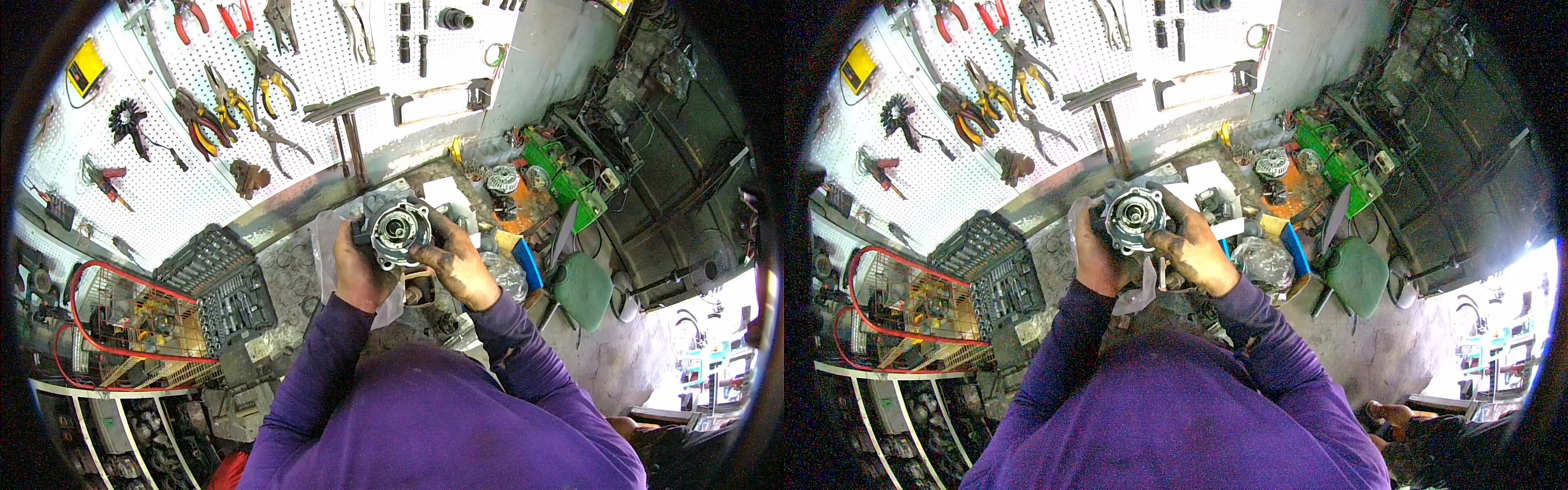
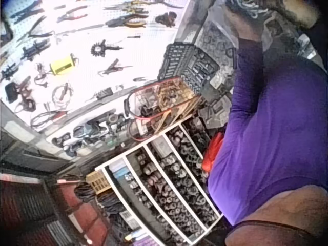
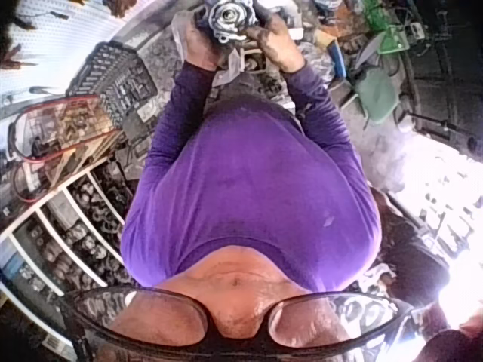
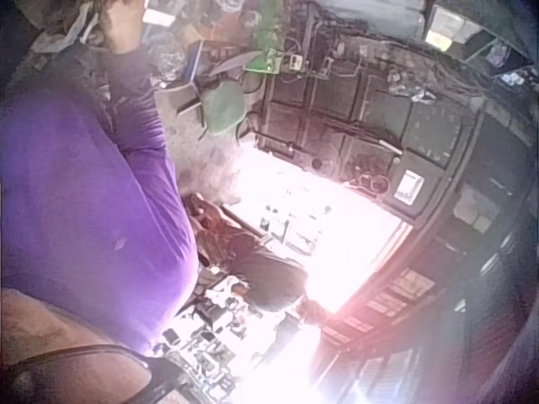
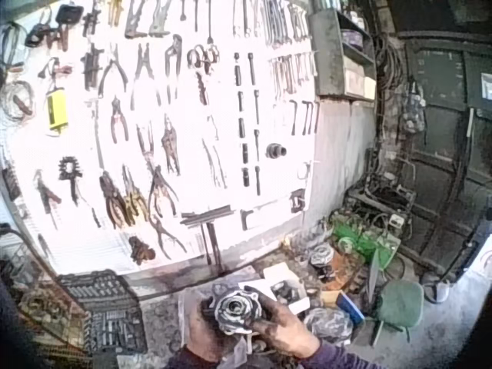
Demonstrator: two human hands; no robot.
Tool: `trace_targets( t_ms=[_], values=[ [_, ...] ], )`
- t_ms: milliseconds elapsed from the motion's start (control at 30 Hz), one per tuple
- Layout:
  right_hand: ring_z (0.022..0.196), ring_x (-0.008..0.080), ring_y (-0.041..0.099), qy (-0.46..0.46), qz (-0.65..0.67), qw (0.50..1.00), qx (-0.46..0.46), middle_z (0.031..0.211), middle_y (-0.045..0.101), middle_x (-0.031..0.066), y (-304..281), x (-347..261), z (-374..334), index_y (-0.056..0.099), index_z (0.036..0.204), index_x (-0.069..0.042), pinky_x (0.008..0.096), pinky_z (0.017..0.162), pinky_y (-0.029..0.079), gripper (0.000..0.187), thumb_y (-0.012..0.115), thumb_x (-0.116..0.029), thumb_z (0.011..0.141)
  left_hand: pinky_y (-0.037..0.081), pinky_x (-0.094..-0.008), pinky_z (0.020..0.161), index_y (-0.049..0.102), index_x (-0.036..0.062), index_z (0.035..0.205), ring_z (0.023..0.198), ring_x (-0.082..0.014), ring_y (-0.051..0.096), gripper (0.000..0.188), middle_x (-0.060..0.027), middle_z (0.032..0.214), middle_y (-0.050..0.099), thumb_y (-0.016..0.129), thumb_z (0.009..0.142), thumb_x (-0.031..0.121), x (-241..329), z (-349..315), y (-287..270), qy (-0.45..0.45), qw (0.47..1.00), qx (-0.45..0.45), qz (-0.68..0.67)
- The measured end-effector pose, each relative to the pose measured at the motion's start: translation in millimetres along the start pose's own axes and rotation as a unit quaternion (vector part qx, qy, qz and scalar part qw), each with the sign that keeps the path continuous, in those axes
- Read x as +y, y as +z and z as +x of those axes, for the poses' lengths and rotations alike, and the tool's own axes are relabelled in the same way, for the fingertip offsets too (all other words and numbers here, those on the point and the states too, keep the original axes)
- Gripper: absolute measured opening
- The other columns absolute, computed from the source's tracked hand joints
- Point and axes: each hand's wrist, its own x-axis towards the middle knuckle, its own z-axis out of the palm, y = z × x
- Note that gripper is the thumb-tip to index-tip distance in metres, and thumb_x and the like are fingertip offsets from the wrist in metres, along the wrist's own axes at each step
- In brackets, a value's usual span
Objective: The person handles a cylindrical mechanical part, then retrieves a larger housing from a plastic bag and attempts to fit the cylinder into it. The person repeatedly rotates and aligns the parts, comparing them with another similar housing, and continues to manipulate the components on a cluttered workbench.
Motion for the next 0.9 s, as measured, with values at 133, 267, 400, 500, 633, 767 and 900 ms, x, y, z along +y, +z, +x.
trace_targets(
  t_ms=[133, 267, 400, 500, 633, 767, 900],
  values=[
    [0.133, 0.0243, 0.055, -0.023, -0.068, 0.997, 0.003, 0.147, 0.056, 0.0197, -2.7, -1.8, 7.9, 0.038, 0.157, 0.006, 0.0364, 0.113, 0.044, 0.076, 0.068, -0.009, 0.088, 0.054, -0.046, 0.103, 0.066, 0.0072, 0.128, 0.114, -0.0273, 0.068, 0.053, -0.0117, 0.125, 0.072, 0.042, 0.101, 0.045, 2.8, 6.9, -1.9, 0.011, 1.0, 0.006, 0.011],
    [0.133, 0.0239, 0.055, -0.029, -0.083, 0.996, -0.008, 0.148, 0.055, 0.0193, -4.6, -5.7, 5.5, 0.037, 0.158, 0.005, 0.0357, 0.113, 0.044, 0.078, 0.067, -0.006, 0.087, 0.053, -0.046, 0.104, 0.067, 0.0074, 0.127, 0.114, -0.0271, 0.068, 0.052, -0.0109, 0.125, 0.072, 0.044, 0.1, 0.045, 0.8, 2.7, -0.7, 0.039, 0.997, 0.023, 0.068],
    [0.133, 0.0225, 0.055, -0.031, -0.076, 0.996, -0.024, 0.148, 0.056, 0.0187, -8.2, -10.0, 5.1, 0.037, 0.158, 0.004, 0.0353, 0.113, 0.044, 0.077, 0.064, -0.006, 0.087, 0.055, -0.0464, 0.102, 0.064, 0.0076, 0.132, 0.114, -0.0288, 0.069, 0.055, -0.0126, 0.128, 0.07, 0.044, 0.102, 0.05, -1.3, 2.7, -2.3, 0.014, 1.0, -0.009, 0.015],
    [0.131, 0.0221, 0.056, -0.036, -0.087, 0.995, -0.033, 0.146, 0.057, 0.0185, -12.3, -11.7, 5.1, 0.038, 0.158, 0.004, 0.0349, 0.112, 0.044, 0.077, 0.062, -0.006, 0.087, 0.056, -0.0468, 0.101, 0.061, 0.0076, 0.135, 0.116, -0.0305, 0.069, 0.057, -0.0138, 0.131, 0.069, 0.043, 0.103, 0.051, -3.3, 2.6, -3.9, 0.007, 0.999, -0.043, -0.006],
    [0.129, 0.0223, 0.057, -0.023, -0.046, 0.998, -0.034, 0.143, 0.06, 0.0179, -13.7, -9.2, 5.8, 0.04, 0.157, 0.005, 0.0347, 0.11, 0.045, 0.074, 0.062, -0.015, 0.09, 0.056, -0.0466, 0.102, 0.062, 0.0071, 0.134, 0.116, -0.0299, 0.069, 0.056, -0.0134, 0.13, 0.07, 0.04, 0.104, 0.049, -5.7, -1.3, -2.4, -0.001, 0.998, -0.067, -0.01],
    [0.125, 0.0218, 0.06, -0.042, -0.058, 0.997, -0.029, 0.141, 0.061, 0.0181, -15.1, -6.6, 4.8, 0.041, 0.155, 0.007, 0.0346, 0.107, 0.047, 0.08, 0.062, -0.041, 0.095, 0.056, -0.0455, 0.102, 0.064, 0.0061, 0.132, 0.115, -0.028, 0.07, 0.054, -0.0125, 0.127, 0.071, 0.038, 0.105, 0.045, -6.1, -1.5, 2.5, 0.008, 1.0, -0.024, -0.009],
    [0.12, 0.0208, 0.062, -0.025, -0.045, 0.998, -0.022, 0.138, 0.062, 0.0184, -14.1, -4.8, 2.9, 0.041, 0.154, 0.008, 0.0342, 0.104, 0.048, 0.096, 0.06, -0.064, 0.093, 0.056, -0.0446, 0.102, 0.065, 0.0058, 0.13, 0.114, -0.027, 0.07, 0.052, -0.0121, 0.125, 0.072, 0.038, 0.106, 0.043, -8.7, -4.5, 4.9, 0.023, 1.0, -0.01, 0.012]
  ],
)
